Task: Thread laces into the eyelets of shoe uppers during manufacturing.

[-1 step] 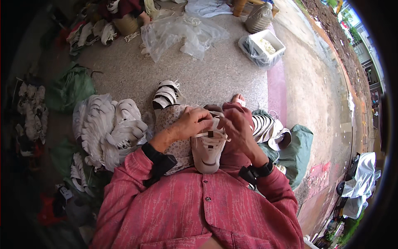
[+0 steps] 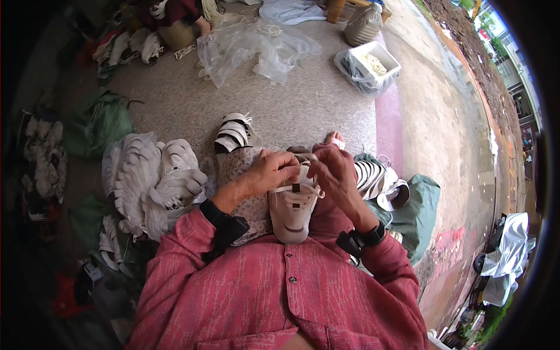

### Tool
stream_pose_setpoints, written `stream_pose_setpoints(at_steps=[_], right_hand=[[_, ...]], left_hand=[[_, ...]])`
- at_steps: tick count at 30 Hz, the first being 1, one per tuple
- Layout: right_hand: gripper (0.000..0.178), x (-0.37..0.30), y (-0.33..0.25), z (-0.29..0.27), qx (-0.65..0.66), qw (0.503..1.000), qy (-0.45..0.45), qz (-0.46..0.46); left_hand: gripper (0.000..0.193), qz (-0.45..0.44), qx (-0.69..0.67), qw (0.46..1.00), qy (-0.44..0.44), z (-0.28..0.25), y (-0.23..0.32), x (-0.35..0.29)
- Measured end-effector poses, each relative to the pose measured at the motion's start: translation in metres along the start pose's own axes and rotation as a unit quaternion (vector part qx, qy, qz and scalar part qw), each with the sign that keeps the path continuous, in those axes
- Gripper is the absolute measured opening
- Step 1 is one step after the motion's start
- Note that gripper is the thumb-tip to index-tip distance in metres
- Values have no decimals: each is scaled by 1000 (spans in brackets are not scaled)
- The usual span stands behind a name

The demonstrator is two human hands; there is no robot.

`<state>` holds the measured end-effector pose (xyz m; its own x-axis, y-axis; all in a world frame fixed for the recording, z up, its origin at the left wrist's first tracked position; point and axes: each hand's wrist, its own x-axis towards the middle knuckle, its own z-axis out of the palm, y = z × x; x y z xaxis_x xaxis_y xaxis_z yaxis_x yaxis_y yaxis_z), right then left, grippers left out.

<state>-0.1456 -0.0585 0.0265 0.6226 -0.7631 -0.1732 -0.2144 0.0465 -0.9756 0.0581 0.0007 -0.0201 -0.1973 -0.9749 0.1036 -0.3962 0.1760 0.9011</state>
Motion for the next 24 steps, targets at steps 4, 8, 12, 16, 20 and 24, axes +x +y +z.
stream_pose_setpoints(at_steps=[4, 8, 12, 16, 20, 24], right_hand=[[23, 11, -45, 5, 55, 998, -21, -2], [28, 30, -64, 17, -136, 963, -130, -194], [30, 33, -84, 16, -218, 914, -150, -306], [21, 23, -62, -20, -113, 987, -27, -108], [25, -5, -17, -43, -85, 996, -18, 28], [29, -24, 4, -32, 46, 984, -78, 155]], left_hand=[[21, -88, -186, 978, -19, 6, -2, 4], [37, -3, -88, 996, 10, 11, -7, 0], [40, 11, -80, 996, -41, 6, 9, -2], [30, -47, -131, 979, -148, -4, 17, 5], [24, -88, -242, 955, -144, -2, 18, 5], [29, -82, -263, 947, -162, -8, 22, 11]])
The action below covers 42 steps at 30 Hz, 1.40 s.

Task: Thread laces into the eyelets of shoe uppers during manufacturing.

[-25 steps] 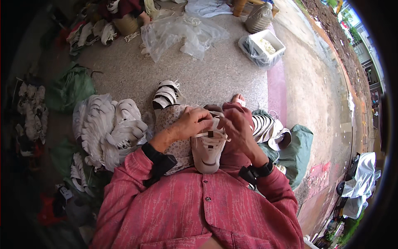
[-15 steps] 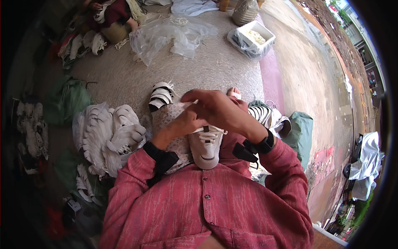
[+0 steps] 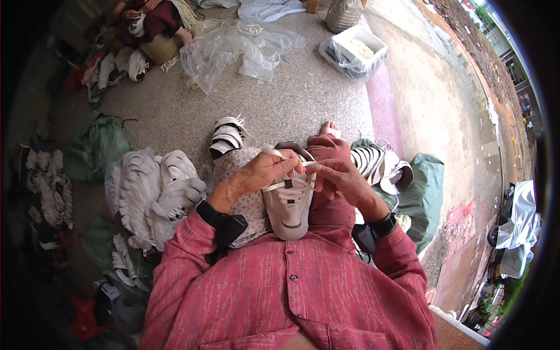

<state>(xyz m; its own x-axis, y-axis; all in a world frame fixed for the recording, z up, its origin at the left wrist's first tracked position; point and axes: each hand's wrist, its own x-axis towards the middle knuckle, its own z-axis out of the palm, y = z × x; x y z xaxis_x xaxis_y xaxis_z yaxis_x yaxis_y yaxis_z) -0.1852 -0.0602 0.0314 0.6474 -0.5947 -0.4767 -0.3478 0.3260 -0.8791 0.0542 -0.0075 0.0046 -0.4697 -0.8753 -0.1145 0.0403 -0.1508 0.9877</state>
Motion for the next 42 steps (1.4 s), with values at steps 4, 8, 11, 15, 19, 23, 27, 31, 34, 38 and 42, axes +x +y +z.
stream_pose_setpoints(at_steps=[4, 8, 11, 15, 19, 23, 27, 31, 34, 38, 42], right_hand=[[26, 16, 23, 6, 312, 946, -83, 17], [24, 23, 24, 10, 426, 899, -97, -25], [23, 25, 24, 5, 422, 903, -57, -62], [20, 23, 30, -2, 404, 909, 87, -60], [19, 14, 37, -9, 418, 893, 152, -66], [22, 0, 44, -19, 392, 891, 210, -93], [23, -12, 38, -20, 330, 903, 242, -128], [23, -22, 31, -19, 184, 911, 321, -184], [24, -16, 51, -25, 128, 910, 350, -183], [27, -19, 63, -26, 76, 899, 394, -174], [28, -20, 63, -24, 102, 880, 426, -182]], left_hand=[[34, 6, -36, 999, -9, 1, 4, 6], [35, -33, -36, 998, 35, 9, 19, 6], [27, -33, 21, 996, 77, 8, 15, 4], [17, 20, 188, 961, 199, 4, 0, -7], [6, 102, 62, 945, 304, -2, -29, -22], [8, 103, 3, 947, 306, -4, -29, -39], [21, 75, -76, 941, 322, 3, -18, -59], [27, 61, -186, 932, 305, 2, -18, -77], [30, 56, -213, 927, 305, -5, -28, -84], [35, 42, -227, 922, 311, -3, -19, -84], [37, 18, -221, 911, 348, -12, -31, -95]])
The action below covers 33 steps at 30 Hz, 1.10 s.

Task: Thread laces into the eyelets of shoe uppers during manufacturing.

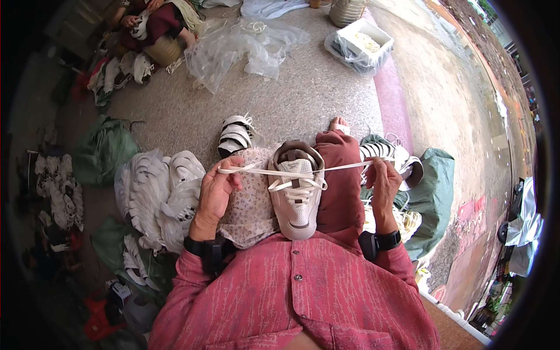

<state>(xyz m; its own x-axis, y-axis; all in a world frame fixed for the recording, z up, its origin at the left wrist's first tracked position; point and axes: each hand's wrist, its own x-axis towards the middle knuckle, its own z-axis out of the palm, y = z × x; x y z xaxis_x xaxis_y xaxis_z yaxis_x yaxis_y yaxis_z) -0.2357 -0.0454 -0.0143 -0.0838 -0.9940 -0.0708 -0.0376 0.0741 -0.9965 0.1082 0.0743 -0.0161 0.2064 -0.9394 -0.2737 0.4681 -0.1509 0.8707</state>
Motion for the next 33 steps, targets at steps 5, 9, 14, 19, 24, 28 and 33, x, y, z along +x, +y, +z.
stream_pose_setpoints(at_steps=[5, 9, 14, 19, 24, 28, 33], right_hand=[[24, 6, 8, -5, 175, 977, -20, 118], [28, 20, 30, -26, 458, 849, -100, 242], [35, 20, 26, -31, 569, 785, -131, 206], [61, 15, 8, -30, 432, 880, -173, 93], [66, 17, -2, -28, 372, 909, -159, 94], [63, 17, -6, -24, 353, 920, -138, 98], [51, 22, -1, -28, 334, 928, -126, 109]], left_hand=[[35, 32, -51, 995, 76, -12, -5, 0], [35, 43, -79, 990, 108, -22, -8, -1], [35, 19, -124, 981, 150, -22, -4, -3], [34, 26, -197, 974, 112, -36, -12, 2], [29, 12, -275, 959, 63, -41, -17, 5], [26, 19, -288, 956, 47, -38, -16, 5], [25, 6, -285, 957, 50, -36, -13, 6]])
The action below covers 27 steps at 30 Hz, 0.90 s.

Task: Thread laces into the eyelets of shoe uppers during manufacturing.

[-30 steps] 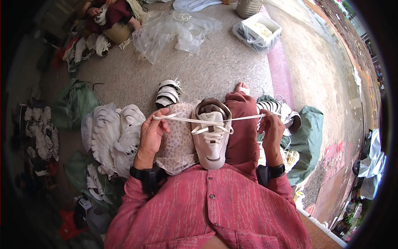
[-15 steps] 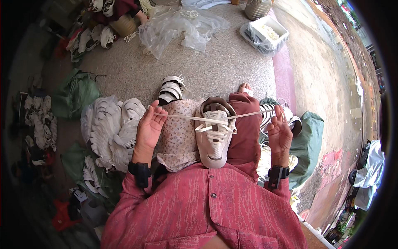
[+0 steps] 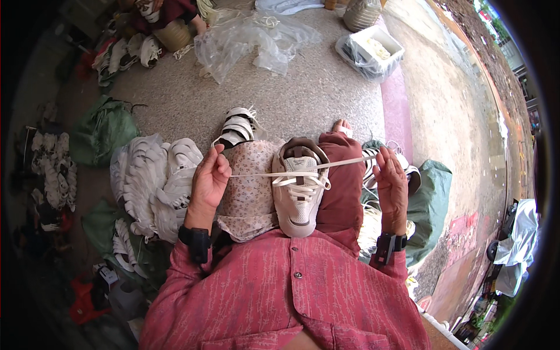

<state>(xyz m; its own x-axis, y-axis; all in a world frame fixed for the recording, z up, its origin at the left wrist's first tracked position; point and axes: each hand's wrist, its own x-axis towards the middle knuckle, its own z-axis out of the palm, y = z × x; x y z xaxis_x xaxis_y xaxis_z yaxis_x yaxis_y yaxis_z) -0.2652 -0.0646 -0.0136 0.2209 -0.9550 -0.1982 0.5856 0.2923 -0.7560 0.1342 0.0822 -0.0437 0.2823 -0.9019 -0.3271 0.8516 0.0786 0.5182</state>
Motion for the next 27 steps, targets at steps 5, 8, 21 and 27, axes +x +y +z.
stream_pose_setpoints(at_steps=[5, 8, 21, 27], right_hand=[[28, 1, 3, -11, -6, 997, 70, 22], [24, 2, 3, -9, -5, 994, 105, 26], [26, 0, 4, -7, -50, 992, 110, -26], [29, 6, 9, -10, -10, 992, 122, 21]], left_hand=[[25, 10, 15, 1000, -1, 8, -1, 2], [25, 27, 24, 999, 15, 5, 2, 2], [24, 34, 28, 999, 6, 1, 8, 0], [24, -4, 317, 948, 5, 43, -3, -8]])
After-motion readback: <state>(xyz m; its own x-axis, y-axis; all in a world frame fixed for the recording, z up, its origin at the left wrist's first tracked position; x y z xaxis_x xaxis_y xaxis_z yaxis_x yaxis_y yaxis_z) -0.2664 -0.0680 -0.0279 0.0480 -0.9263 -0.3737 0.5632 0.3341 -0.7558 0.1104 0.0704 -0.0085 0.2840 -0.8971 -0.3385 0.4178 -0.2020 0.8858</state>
